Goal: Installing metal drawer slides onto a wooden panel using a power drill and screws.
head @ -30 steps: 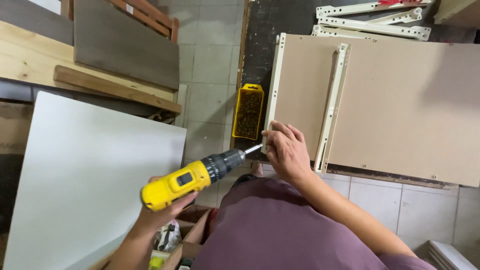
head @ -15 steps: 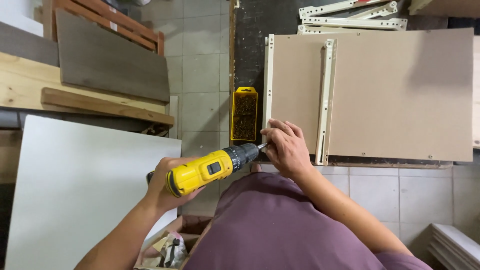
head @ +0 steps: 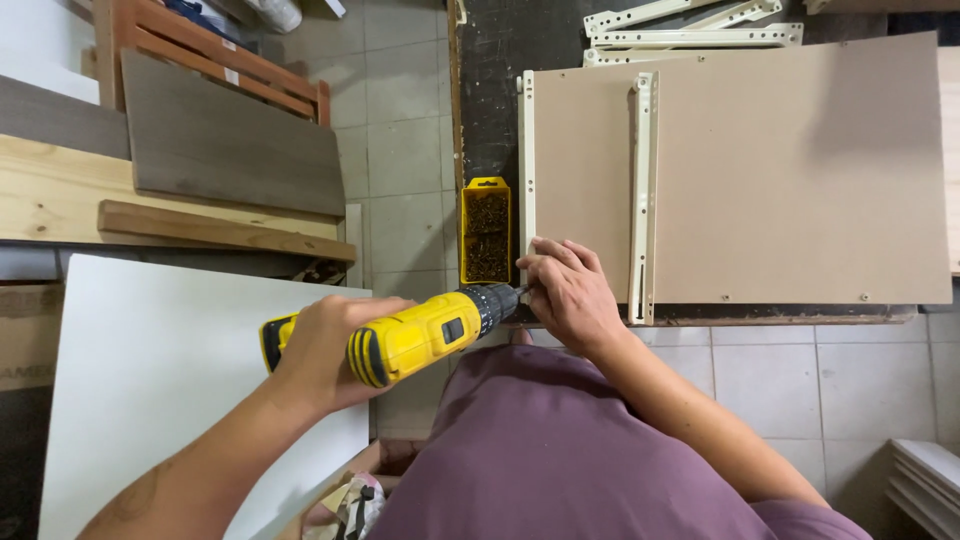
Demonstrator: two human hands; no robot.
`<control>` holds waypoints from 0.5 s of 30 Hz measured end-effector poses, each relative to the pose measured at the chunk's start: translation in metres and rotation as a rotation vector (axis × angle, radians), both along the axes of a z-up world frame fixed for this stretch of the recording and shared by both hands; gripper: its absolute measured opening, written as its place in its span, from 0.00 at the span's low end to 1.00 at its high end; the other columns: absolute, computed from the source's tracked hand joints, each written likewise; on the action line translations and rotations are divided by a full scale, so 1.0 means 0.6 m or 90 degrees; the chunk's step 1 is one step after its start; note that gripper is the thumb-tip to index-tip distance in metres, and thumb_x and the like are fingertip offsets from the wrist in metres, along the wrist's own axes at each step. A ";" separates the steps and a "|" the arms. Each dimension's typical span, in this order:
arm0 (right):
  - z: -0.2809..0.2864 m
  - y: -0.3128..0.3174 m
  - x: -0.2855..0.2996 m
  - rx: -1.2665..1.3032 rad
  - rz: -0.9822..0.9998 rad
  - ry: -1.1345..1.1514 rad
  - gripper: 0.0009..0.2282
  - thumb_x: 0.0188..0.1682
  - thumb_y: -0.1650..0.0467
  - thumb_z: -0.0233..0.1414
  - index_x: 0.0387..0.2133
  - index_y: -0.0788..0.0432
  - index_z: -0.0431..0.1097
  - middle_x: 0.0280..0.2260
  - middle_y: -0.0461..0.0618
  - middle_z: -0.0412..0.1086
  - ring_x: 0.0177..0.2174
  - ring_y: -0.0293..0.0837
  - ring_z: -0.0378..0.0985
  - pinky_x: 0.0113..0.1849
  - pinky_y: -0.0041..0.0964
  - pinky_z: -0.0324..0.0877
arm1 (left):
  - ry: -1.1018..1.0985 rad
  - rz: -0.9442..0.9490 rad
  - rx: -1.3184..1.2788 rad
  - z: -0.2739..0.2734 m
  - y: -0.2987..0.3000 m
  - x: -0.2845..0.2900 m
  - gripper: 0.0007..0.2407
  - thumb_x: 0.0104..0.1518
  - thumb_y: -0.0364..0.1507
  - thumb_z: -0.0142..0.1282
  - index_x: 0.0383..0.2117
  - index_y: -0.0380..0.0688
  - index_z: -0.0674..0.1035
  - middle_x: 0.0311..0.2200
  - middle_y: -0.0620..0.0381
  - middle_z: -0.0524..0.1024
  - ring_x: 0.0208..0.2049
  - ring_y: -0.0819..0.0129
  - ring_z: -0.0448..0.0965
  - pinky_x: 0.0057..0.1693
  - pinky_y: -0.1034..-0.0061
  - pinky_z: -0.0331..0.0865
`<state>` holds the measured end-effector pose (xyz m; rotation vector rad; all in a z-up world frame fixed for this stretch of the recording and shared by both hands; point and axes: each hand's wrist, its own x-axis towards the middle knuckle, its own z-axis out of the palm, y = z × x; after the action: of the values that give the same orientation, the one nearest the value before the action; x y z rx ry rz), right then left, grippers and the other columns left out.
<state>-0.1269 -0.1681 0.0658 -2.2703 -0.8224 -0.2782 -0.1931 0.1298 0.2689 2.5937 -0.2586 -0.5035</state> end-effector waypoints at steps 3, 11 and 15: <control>-0.004 -0.005 0.003 0.002 0.013 0.013 0.03 0.51 0.68 0.51 0.36 0.47 0.65 0.47 0.40 0.77 0.60 0.43 0.73 0.60 0.47 0.59 | -0.007 -0.014 0.122 0.005 -0.013 0.015 0.23 0.34 0.47 0.72 0.41 0.71 0.83 0.35 0.74 0.88 0.40 0.62 0.88 0.47 0.62 0.80; -0.004 -0.007 0.005 -0.003 0.010 0.013 0.04 0.54 0.69 0.54 0.37 0.48 0.66 0.48 0.38 0.78 0.61 0.41 0.72 0.60 0.45 0.60 | -0.013 0.004 0.073 0.035 -0.016 0.026 0.20 0.33 0.42 0.70 0.38 0.66 0.84 0.32 0.70 0.88 0.39 0.57 0.88 0.46 0.61 0.81; -0.013 -0.007 0.005 0.001 0.004 0.009 0.04 0.54 0.69 0.55 0.38 0.46 0.67 0.47 0.36 0.78 0.61 0.40 0.72 0.60 0.44 0.60 | -0.006 0.021 0.009 0.029 -0.011 0.018 0.24 0.32 0.36 0.73 0.42 0.57 0.84 0.33 0.55 0.88 0.40 0.45 0.87 0.47 0.52 0.80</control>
<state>-0.1238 -0.1721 0.0581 -2.2648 -0.8212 -0.2594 -0.1823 0.1232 0.2864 2.6103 -0.2158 -0.4840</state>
